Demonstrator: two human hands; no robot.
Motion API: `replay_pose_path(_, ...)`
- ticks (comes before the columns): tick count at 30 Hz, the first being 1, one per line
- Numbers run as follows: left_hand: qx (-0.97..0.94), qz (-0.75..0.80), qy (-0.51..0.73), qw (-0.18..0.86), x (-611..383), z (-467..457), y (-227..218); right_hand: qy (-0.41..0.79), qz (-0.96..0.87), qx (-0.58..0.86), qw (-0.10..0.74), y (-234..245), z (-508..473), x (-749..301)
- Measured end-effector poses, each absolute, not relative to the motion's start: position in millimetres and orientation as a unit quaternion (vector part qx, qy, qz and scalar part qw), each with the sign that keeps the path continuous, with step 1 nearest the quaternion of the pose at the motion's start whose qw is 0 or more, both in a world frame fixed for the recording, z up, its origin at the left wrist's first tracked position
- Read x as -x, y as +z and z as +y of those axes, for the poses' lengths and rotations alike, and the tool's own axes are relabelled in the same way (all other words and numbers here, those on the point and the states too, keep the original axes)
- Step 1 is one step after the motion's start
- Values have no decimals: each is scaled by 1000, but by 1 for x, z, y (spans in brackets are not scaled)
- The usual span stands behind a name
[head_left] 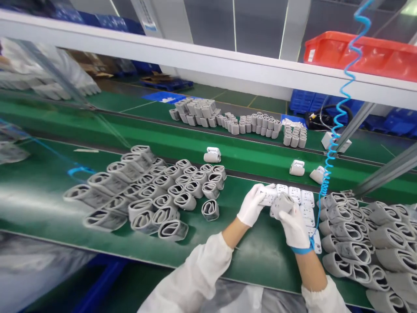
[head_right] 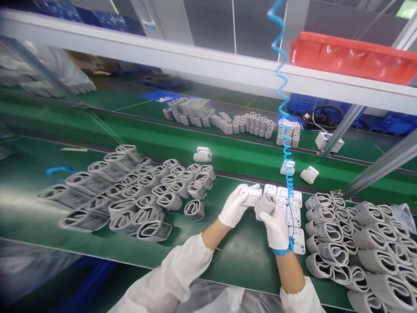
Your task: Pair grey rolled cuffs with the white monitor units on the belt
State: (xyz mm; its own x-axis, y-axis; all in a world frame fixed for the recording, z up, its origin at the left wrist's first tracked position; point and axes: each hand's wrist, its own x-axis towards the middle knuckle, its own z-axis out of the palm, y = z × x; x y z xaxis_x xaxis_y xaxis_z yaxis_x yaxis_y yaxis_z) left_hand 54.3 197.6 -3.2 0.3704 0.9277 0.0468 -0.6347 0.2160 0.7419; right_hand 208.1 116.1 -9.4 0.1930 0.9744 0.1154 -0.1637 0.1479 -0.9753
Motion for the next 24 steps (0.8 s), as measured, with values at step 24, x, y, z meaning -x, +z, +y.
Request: replay_pose_path(24,-538,183,493,658,-42,194,-15,538,-388,518,541,-26,128,-216)
